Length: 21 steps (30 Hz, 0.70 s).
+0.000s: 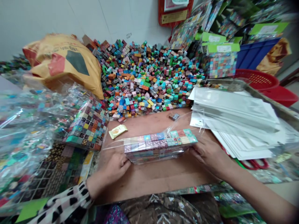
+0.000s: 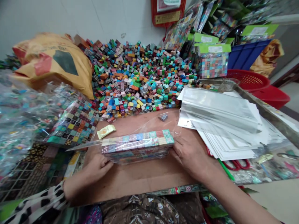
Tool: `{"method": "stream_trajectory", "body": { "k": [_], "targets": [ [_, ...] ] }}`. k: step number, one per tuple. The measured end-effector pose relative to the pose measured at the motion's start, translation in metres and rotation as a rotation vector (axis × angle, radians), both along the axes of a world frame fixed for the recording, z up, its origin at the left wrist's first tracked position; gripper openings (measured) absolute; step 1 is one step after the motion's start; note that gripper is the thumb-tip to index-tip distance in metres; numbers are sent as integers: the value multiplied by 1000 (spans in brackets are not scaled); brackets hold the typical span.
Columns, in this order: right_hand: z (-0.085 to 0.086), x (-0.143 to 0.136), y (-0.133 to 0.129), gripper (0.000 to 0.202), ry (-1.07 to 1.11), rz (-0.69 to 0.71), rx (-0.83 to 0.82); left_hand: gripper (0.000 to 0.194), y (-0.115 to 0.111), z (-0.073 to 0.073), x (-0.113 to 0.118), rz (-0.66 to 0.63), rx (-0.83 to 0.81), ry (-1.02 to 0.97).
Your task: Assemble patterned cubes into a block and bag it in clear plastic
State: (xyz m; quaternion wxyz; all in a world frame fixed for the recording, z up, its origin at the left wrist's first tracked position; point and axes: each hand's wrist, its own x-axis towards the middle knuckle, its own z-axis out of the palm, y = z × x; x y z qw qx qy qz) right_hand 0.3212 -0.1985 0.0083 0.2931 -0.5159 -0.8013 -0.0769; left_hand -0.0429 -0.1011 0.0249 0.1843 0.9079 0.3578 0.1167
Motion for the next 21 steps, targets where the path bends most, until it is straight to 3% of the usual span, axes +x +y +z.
{"method": "stream_trajectory", "body": {
  "k": [3, 9, 16, 21],
  "targets": [
    [2, 1, -1, 29, -17, 17, -12, 27, -3, 6, -8, 40, 22, 9],
    [3, 1, -1, 29, -14, 7, -26, 26, -15, 43, -10, 206, 62, -197],
    [4, -1, 0, 29, -18, -2, -35, 21, -21, 48, 2, 241, 307, -270],
    [6, 1, 1, 27, -60, -4, 6, 25, -16, 59, 4, 226, 227, -229]
  ]
}}
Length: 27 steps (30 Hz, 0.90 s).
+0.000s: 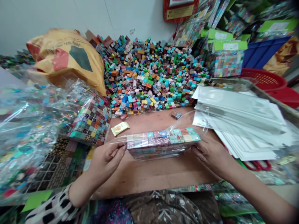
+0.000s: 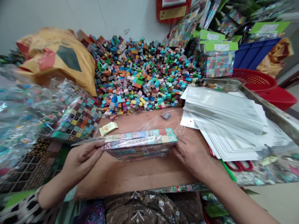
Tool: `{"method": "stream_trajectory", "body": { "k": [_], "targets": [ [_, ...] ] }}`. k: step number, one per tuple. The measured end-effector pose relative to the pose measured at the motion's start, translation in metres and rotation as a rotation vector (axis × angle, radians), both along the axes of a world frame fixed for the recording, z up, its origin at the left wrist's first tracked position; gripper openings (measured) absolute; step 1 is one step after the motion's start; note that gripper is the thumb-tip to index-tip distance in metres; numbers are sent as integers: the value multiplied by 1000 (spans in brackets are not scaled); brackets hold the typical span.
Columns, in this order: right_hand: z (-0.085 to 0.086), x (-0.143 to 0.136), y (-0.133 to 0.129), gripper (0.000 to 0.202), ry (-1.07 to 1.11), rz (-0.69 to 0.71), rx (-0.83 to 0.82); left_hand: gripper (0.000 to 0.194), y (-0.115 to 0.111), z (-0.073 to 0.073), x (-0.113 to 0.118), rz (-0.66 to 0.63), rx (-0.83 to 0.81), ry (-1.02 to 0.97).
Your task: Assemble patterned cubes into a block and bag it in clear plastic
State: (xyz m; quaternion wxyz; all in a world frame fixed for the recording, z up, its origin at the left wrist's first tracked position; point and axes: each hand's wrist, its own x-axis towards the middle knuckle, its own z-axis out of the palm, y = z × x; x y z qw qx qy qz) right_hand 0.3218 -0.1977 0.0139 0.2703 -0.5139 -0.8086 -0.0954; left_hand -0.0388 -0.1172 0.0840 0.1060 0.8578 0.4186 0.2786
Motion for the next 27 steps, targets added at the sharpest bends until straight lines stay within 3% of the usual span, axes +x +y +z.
{"method": "stream_trajectory", "body": {
  "k": [5, 17, 27],
  "targets": [
    [-2, 0, 0, 30, 10, -4, -9, 31, 11, 10, 1, -96, -113, 74],
    [2, 2, 0, 31, 42, 17, -43, 24, 14, 10, 4, -147, -315, 113],
    [6, -2, -1, 24, 33, 18, -30, 27, 16, 6, 8, -176, -228, 142]
  ]
}}
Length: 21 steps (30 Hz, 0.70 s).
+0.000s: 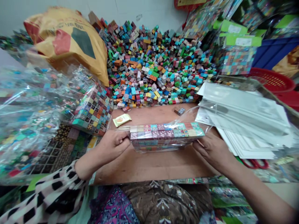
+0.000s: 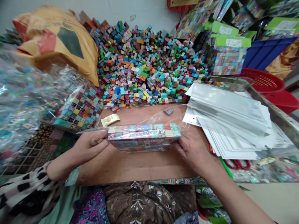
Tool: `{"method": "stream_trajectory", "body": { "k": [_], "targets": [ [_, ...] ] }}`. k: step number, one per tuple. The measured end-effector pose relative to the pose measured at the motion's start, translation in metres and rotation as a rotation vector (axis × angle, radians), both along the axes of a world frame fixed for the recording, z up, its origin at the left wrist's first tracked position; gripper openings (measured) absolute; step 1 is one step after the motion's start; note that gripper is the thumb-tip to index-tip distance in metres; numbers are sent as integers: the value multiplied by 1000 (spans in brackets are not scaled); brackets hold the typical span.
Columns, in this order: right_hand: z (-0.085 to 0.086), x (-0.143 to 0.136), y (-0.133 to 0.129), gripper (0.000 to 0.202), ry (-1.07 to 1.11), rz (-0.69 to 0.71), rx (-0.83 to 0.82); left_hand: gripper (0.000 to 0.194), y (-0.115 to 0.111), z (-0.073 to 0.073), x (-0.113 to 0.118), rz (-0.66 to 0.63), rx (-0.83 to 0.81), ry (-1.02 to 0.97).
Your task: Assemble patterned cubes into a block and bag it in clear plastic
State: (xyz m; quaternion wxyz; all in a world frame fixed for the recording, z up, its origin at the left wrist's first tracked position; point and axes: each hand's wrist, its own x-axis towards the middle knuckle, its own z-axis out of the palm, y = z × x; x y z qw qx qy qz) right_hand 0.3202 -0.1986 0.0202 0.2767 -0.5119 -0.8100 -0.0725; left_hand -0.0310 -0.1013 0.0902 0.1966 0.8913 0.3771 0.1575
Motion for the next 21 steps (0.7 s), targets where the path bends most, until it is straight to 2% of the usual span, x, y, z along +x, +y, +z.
{"method": "stream_trajectory", "body": {
  "k": [4, 8, 13, 15, 17, 21],
  "targets": [
    [-2, 0, 0, 24, 19, -13, -11, 26, 0, -3, -1, -8, 24, 8],
    [-8, -1, -1, 23, 81, -46, -86, 27, 4, -13, -6, 11, 50, -8],
    [-15, -6, -4, 23, 350, -148, -285, 26, 4, -19, -8, 44, -18, -59],
    [-19, -11, -6, 25, 553, -188, -341, 24, -1, -22, -7, 100, -116, -137],
    [-25, -19, -10, 32, 725, -207, -387, 25, -7, -30, -7, 212, -216, -240],
    [-43, -42, -20, 42, 777, -268, -455, 30, -25, -51, -5, 429, -362, -251]
  ]
}}
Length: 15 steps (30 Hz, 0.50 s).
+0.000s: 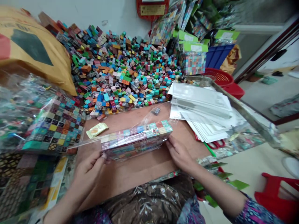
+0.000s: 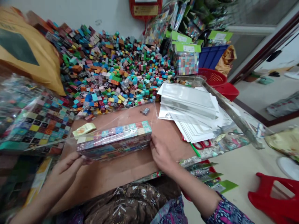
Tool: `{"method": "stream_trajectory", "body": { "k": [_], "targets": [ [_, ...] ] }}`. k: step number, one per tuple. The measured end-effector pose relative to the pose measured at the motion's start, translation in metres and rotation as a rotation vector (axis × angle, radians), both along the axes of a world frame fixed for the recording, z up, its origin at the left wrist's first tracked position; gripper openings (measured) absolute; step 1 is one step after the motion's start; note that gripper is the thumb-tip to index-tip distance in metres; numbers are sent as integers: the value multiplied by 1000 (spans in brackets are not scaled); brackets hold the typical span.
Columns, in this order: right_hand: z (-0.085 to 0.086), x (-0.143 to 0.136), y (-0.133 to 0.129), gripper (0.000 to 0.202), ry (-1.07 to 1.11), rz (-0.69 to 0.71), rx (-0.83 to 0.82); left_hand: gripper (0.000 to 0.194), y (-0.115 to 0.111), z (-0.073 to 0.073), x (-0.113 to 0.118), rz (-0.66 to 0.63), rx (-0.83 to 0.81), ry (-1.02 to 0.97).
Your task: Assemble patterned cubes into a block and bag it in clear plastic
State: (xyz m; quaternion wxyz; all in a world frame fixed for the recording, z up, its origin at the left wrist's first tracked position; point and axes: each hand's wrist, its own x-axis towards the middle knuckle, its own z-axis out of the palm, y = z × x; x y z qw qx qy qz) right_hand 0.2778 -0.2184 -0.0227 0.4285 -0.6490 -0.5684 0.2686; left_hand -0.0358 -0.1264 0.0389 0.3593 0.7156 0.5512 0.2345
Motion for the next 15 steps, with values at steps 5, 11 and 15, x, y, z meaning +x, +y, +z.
{"method": "stream_trajectory", "body": {
  "k": [5, 11, 15],
  "targets": [
    [-14, -21, -8, 51, -10, -123, 0, 34, -18, -15, 13, 205, -156, -156],
    [2, -6, -2, 41, 258, -86, -25, 47, -22, -25, 11, 358, -281, -283],
    [11, 8, 6, 41, 568, -84, -124, 56, -24, -31, 4, 447, -318, -431]
  ]
}}
